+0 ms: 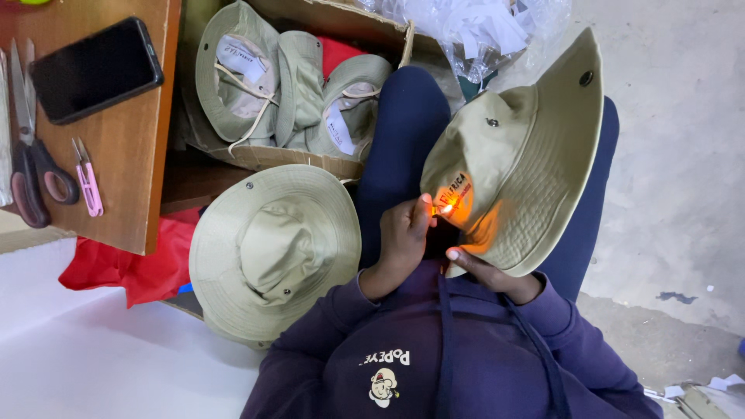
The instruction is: The person trims loose threads from a hat using a small tool and a lighter, then attaches a tag to the inside of the hat.
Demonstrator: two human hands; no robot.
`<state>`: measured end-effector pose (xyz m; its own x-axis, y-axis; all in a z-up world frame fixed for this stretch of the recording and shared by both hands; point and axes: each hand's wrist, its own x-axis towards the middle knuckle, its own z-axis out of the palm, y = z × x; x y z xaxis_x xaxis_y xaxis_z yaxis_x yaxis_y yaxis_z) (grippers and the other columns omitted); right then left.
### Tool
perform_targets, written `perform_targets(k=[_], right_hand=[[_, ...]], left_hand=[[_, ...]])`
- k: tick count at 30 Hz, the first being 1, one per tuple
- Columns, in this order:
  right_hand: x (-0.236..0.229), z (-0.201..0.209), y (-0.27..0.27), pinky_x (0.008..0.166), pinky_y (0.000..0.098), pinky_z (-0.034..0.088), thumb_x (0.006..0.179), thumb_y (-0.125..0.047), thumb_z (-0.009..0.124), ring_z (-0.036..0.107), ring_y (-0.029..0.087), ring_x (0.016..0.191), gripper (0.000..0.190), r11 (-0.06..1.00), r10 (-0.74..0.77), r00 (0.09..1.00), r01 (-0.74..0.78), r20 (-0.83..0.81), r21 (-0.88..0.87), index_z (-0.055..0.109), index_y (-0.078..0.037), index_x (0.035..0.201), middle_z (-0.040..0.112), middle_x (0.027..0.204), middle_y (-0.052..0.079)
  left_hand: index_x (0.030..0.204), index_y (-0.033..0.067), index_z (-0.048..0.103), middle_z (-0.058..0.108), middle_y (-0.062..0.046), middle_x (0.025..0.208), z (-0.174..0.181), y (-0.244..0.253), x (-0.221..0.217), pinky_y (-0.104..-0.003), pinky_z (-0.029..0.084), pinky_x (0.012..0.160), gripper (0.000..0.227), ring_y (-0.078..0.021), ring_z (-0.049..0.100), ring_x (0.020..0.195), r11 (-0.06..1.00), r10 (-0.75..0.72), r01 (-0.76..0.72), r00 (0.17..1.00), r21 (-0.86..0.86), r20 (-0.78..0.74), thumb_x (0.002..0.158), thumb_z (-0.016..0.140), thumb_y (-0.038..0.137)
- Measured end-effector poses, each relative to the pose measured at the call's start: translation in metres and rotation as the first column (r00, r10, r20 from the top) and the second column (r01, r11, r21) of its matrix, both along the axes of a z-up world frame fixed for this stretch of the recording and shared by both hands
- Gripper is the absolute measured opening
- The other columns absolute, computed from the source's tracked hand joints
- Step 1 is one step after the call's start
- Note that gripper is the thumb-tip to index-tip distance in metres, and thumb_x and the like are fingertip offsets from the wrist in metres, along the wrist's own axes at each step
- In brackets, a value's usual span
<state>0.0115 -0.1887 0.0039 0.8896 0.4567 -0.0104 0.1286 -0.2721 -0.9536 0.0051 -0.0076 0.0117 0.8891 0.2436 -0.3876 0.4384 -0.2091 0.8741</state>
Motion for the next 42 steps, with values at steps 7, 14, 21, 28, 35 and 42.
perform_targets(k=[7, 14, 21, 28, 35, 42], right_hand=[[-0.014, -0.061, -0.034, 0.091, 0.0464, 0.053, 0.09, -0.037, 0.084, 0.075, 0.037, 0.105, 0.029, 0.97, 0.138, 0.982, -0.109, 0.127, -0.216, 0.082, -0.01, 0.1, 0.076, 0.097, 0.019], [-0.066, -0.153, -0.031, 0.08, 0.0412, 0.058, 0.098, -0.029, 0.075, 0.074, 0.04, 0.1, 0.022, 0.96, 0.247, 0.931, -0.197, 0.268, -0.199, 0.082, -0.01, 0.107, 0.068, 0.089, 0.027], [-0.083, -0.238, -0.048, 0.071, 0.0317, 0.05, 0.097, -0.033, 0.076, 0.075, 0.031, 0.086, 0.014, 0.965, 0.242, 0.86, -0.165, 0.45, -0.203, 0.084, -0.02, 0.097, 0.063, 0.079, 0.02], [-0.087, -0.269, -0.075, 0.094, 0.0227, 0.052, 0.106, -0.024, 0.061, 0.073, 0.014, 0.116, 0.033, 0.921, 0.38, 0.77, -0.264, 0.512, -0.285, 0.075, -0.023, 0.136, 0.072, 0.113, 0.005], [-0.054, -0.163, -0.044, 0.076, 0.0425, 0.054, 0.104, -0.042, 0.062, 0.072, 0.04, 0.082, 0.039, 0.916, 0.343, 0.867, -0.223, 0.361, -0.334, 0.076, -0.017, 0.077, 0.062, 0.067, 0.017], [-0.03, -0.115, -0.041, 0.079, 0.0464, 0.055, 0.1, -0.048, 0.063, 0.073, 0.042, 0.084, 0.044, 0.898, 0.356, 0.891, -0.243, 0.282, -0.366, 0.073, -0.019, 0.069, 0.066, 0.066, 0.015]], left_hand=[[0.067, 0.0114, 0.072, 0.066, -0.011, 0.059, 0.009, 0.008, -0.003, -0.038, 0.056, 0.068, 0.063, -0.0243, 0.068, 0.065, 1.0, 0.013, -0.013, 1.0, -0.002, -0.01, 0.107, 0.048, 0.054], [0.064, 0.0103, 0.07, 0.061, -0.009, 0.055, 0.029, 0.018, 0.006, -0.036, 0.054, 0.068, 0.065, -0.0218, 0.059, 0.059, 0.998, 0.054, -0.053, 0.997, -0.034, 0.046, 0.109, 0.046, 0.051], [0.063, 0.0099, 0.072, 0.06, -0.009, 0.053, 0.034, 0.021, 0.013, -0.036, 0.05, 0.064, 0.067, -0.0225, 0.057, 0.057, 0.998, 0.041, -0.041, 0.999, -0.041, -0.011, 0.106, 0.046, 0.054], [0.063, 0.01, 0.071, 0.06, -0.011, 0.054, 0.037, 0.02, 0.015, -0.036, 0.049, 0.063, 0.065, -0.0249, 0.056, 0.057, 0.997, 0.052, -0.053, 0.998, -0.056, -0.023, 0.106, 0.047, 0.053], [0.064, 0.0099, 0.072, 0.06, -0.01, 0.053, 0.03, 0.023, 0.014, -0.035, 0.049, 0.062, 0.065, -0.0242, 0.057, 0.056, 0.996, 0.042, -0.042, 0.999, -0.083, 0.004, 0.106, 0.047, 0.053], [0.063, 0.0095, 0.07, 0.06, -0.01, 0.053, 0.034, 0.022, 0.016, -0.034, 0.049, 0.062, 0.065, -0.0225, 0.056, 0.055, 0.996, 0.024, -0.019, 0.998, -0.086, 0.053, 0.108, 0.046, 0.05]])
